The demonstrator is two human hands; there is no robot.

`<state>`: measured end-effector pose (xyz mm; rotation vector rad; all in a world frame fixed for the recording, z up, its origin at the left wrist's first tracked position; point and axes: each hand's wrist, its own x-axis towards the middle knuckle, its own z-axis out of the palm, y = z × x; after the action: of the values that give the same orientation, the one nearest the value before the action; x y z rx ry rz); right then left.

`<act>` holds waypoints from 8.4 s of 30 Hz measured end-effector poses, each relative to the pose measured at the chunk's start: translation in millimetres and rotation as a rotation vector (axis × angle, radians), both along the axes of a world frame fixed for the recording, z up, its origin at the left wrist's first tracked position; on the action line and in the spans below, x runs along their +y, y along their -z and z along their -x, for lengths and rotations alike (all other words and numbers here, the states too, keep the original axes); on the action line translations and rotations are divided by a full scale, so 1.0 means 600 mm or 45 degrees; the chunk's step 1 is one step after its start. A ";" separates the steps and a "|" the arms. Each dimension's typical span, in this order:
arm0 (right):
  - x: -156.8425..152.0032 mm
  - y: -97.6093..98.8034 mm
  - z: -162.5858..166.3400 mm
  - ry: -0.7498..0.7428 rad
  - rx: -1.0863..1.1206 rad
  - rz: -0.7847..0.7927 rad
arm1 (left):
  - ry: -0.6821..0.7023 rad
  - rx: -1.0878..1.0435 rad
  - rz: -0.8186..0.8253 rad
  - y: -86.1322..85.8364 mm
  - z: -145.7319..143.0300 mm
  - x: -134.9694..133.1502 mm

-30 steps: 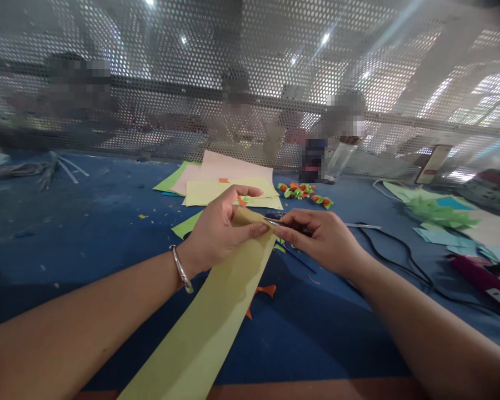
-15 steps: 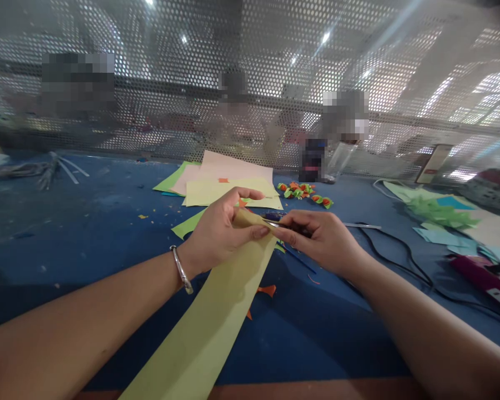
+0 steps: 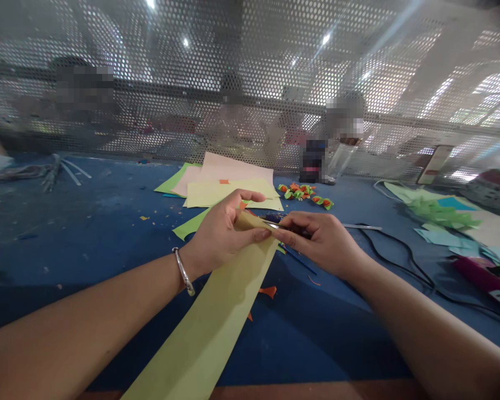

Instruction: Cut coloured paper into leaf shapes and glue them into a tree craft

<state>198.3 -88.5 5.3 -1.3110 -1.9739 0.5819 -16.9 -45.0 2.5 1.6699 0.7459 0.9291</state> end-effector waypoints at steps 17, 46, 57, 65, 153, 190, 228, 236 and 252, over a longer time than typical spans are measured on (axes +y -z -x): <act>0.004 0.003 -0.006 0.016 0.007 0.006 | -0.010 -0.017 0.524 -0.010 -0.002 -0.007; 0.001 0.001 -0.007 0.010 -0.022 -0.002 | 0.077 -0.089 0.573 -0.015 -0.006 -0.016; 0.002 0.003 -0.007 0.011 -0.008 0.021 | 0.119 -0.067 0.580 -0.008 -0.004 -0.010; 0.002 0.003 -0.008 0.005 -0.050 0.016 | 0.124 -0.059 0.621 -0.010 -0.007 -0.012; 0.006 0.005 -0.010 -0.072 -0.099 0.050 | 0.239 0.081 0.648 -0.012 0.004 -0.008; 0.005 0.006 -0.012 -0.061 -0.094 0.057 | 0.287 0.058 0.774 -0.008 0.000 -0.009; 0.006 0.007 -0.011 -0.103 -0.193 0.065 | 0.374 0.232 0.726 -0.001 0.003 0.002; 0.005 0.008 -0.010 -0.117 -0.184 0.077 | 0.400 0.210 0.750 0.003 0.003 0.004; 0.004 0.011 -0.006 -0.140 -0.202 0.088 | 0.395 0.278 0.707 -0.001 -0.001 0.001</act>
<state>201.9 -86.1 -1.5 -1.3323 -2.1838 0.6195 -16.5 -44.7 3.1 1.3444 0.7752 0.2832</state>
